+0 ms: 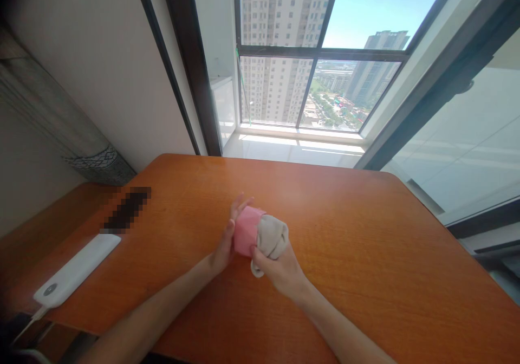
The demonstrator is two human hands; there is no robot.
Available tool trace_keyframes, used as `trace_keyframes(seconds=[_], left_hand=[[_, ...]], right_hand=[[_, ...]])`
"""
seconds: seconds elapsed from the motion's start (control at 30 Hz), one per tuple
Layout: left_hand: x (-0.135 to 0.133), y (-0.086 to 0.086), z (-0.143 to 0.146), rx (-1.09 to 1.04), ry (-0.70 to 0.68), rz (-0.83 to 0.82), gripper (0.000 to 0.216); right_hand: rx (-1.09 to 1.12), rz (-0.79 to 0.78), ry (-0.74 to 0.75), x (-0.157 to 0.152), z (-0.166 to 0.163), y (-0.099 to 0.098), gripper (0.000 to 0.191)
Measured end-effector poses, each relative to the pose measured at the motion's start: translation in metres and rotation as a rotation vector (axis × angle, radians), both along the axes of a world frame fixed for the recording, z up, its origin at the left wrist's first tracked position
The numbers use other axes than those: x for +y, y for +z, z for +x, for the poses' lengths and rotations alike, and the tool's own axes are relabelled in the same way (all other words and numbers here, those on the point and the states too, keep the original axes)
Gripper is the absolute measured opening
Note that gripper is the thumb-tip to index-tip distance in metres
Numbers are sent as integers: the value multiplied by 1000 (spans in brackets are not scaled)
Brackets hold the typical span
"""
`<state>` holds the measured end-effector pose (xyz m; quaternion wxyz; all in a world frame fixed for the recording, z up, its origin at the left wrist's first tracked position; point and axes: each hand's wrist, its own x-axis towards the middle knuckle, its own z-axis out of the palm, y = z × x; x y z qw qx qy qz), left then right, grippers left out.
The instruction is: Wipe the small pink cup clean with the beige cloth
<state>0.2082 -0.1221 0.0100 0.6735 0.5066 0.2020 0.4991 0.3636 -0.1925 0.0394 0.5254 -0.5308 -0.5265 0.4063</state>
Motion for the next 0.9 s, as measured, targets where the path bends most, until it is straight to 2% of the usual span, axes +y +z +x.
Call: trace_keyframes(seconds=[0.1,0.13,0.17,0.2,0.27,0.33,0.4,0.47,0.53,0.6,0.63,0.73,0.8,0.83,0.9], left_hand=[[0,-10,-6,188,142,517,83],[0,-12,-7,216,168,615,78],[0,-12,-7,214,185,647,70],[-1,-10,-7,188,186,607,60],[-2,-4,-6,90,113,369,48],[-2,5,-3,8,-56,43,45],[1,12,-2,-27,-216,-225,44],[4,16,-2,-36,-289,-360,47],[5,17,-3,-58,-286,-368,56],[5,13,-4,-74,-218,-258,67],[5,9,-4,-55,-160,-146,71],[3,-3,-7,93,26,363,84],[2,-10,-8,175,101,621,84],[0,-12,-8,178,124,670,80],[-3,-12,-7,119,113,576,66]], right_hand=[[351,-187,55,2,5,4,49],[389,-203,102,2,7,4,51],[364,-190,152,2,7,5,51],[279,-144,199,1,7,5,49],[-3,27,243,-1,6,4,44],[-302,210,269,-2,4,1,29],[-506,349,317,-2,2,-3,8],[-591,402,365,-2,2,-7,11],[-534,354,322,-2,2,-9,11],[-360,210,204,-2,2,-8,9],[-245,121,147,-2,1,-7,13],[134,-87,63,0,-1,0,34],[274,-117,47,0,-2,2,47],[268,-99,40,-1,-2,1,49],[124,-20,45,-3,-2,-2,51]])
